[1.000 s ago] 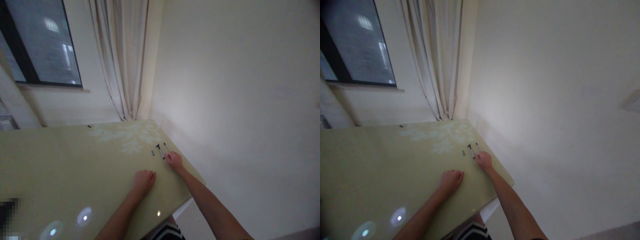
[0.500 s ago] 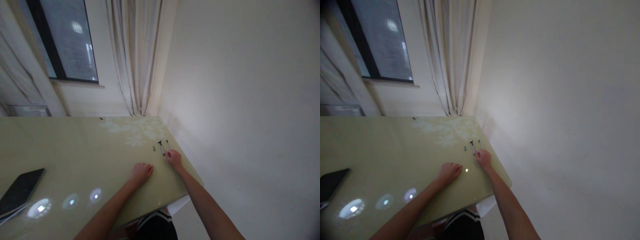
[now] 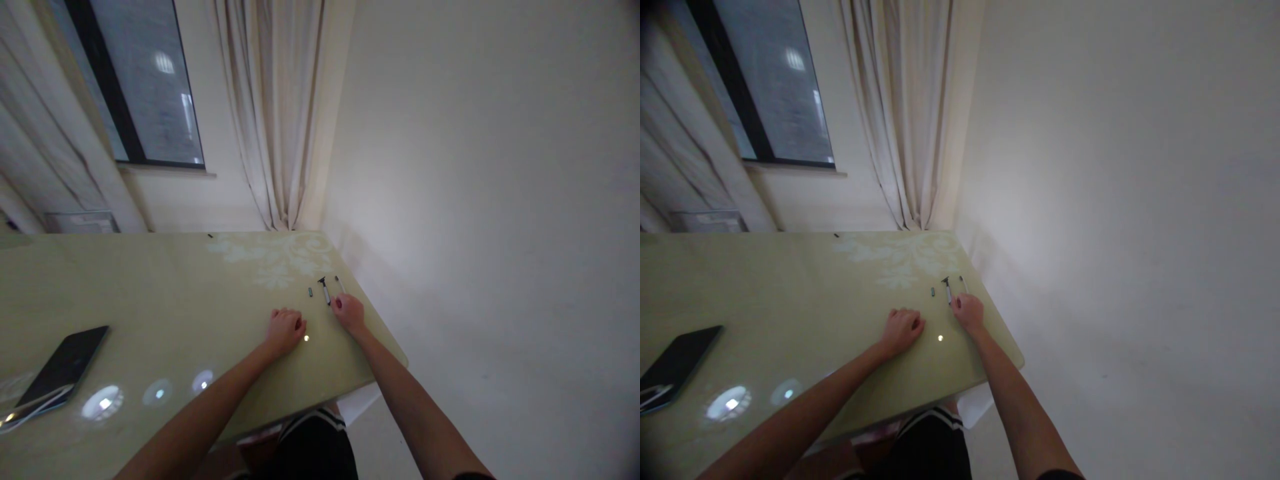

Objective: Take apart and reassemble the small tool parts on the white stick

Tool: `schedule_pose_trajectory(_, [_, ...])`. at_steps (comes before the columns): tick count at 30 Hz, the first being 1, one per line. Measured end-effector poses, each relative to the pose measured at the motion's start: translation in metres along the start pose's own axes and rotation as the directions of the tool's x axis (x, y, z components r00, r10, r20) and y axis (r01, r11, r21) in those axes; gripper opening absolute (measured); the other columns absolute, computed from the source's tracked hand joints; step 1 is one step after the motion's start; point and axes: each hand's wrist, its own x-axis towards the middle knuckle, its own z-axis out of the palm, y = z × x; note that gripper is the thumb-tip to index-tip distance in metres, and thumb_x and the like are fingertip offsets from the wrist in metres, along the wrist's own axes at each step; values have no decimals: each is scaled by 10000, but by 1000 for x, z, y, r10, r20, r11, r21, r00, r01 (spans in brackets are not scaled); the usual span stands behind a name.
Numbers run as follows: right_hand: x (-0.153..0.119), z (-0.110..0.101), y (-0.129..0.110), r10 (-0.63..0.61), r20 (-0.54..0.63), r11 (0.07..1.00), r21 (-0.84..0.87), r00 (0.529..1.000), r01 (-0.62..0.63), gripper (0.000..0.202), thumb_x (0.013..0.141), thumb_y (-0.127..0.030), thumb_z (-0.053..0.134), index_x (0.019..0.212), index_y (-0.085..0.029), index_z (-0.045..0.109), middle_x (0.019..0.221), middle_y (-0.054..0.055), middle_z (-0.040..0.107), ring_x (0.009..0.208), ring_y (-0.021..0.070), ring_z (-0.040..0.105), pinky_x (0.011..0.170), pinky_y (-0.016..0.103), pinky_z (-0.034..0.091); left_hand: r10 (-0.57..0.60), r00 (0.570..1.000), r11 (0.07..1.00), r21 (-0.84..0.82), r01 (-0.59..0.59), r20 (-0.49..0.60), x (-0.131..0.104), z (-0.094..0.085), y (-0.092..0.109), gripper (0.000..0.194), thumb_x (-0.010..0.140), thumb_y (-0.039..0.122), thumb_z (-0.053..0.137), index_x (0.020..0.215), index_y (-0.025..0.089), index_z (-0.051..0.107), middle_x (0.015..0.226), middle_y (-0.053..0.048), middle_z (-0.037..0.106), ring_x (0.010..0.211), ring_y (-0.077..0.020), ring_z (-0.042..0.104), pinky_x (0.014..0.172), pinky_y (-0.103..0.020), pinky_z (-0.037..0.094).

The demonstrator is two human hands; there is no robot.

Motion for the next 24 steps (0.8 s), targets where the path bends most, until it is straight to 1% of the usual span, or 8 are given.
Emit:
schedule_pose_trajectory(3, [0, 0, 0, 3, 3, 1000, -15, 1000, -3, 369, 1016, -389, 542, 741, -178, 667, 737, 43, 693, 665, 155, 565, 610, 281, 257, -75, 996, 997, -35, 74, -37, 23, 0, 3, 345, 931, 414, 510, 1157, 212, 676, 1231, -145, 687, 1196, -313, 575, 1036, -466, 352])
schedule_pose_trajectory(6, [0, 1, 0, 11, 25, 999, -34, 1000, -10, 365, 1018, -393, 546, 756, -175, 679, 749, 48, 705, 680, 156, 580, 612, 281, 264, -130, 991, 990, -68, 127, -41, 49, 1, 8, 556, 885, 439, 556, 1402, 235, 557, 1417, -164, 579, 1314, -348, 487, 1055, -500, 346])
schedule_pose_trajectory(8, [0, 1, 0, 15, 34, 999, -42, 999, -14, 367, 1022, -396, 543, 766, -175, 684, 754, 50, 709, 684, 157, 586, 614, 281, 268, -157, 987, 984, -88, 153, -31, 62, 3, 10, 649, 870, 467, 569, 1482, 269, 493, 1460, -162, 538, 1333, -364, 462, 1054, -521, 350])
schedule_pose_trajectory(10, [-1, 0, -1, 12, 36, 999, -44, 999, -10, 366, 1027, -396, 536, 776, -176, 684, 758, 49, 711, 688, 156, 590, 617, 280, 272, -176, 984, 980, -103, 173, -21, 70, 5, 12, 637, 874, 497, 561, 1479, 304, 507, 1451, -154, 535, 1317, -370, 468, 1043, -534, 358])
schedule_pose_trajectory(12, [-1, 0, -2, 7, 39, 999, -47, 999, -5, 360, 1030, -392, 530, 784, -178, 683, 766, 49, 714, 694, 156, 594, 621, 280, 274, -191, 981, 975, -116, 188, -17, 74, 7, 12, 564, 891, 513, 541, 1424, 331, 568, 1430, -143, 542, 1301, -370, 475, 1034, -539, 363])
schedule_pose_trajectory(15, [-2, -2, -3, 8, 56, 998, -64, 998, -4, 353, 1029, -392, 530, 790, -182, 683, 778, 53, 720, 704, 161, 600, 621, 283, 272, -213, 977, 968, -135, 209, -12, 78, 8, 11, 488, 904, 512, 528, 1349, 338, 627, 1419, -137, 543, 1296, -372, 474, 1028, -547, 366])
schedule_pose_trajectory(20, [-2, -1, -4, -7, 54, 998, -66, 999, 10, 360, 1030, -397, 526, 787, -182, 682, 775, 55, 717, 706, 159, 602, 634, 279, 287, -216, 976, 963, -161, 214, 6, 87, 6, 12, 569, 858, 508, 583, 1399, 335, 596, 1424, -149, 535, 1298, -391, 471, 1039, -589, 356])
schedule_pose_trajectory(24, [-3, 1, -3, -1, 38, 998, -58, 999, 3, 364, 1026, -401, 530, 777, -182, 681, 761, 49, 712, 699, 156, 602, 631, 275, 286, -203, 979, 964, -171, 203, 22, 92, 6, 13, 497, 843, 484, 599, 1314, 339, 665, 1396, -145, 555, 1296, -389, 479, 1036, -587, 363])
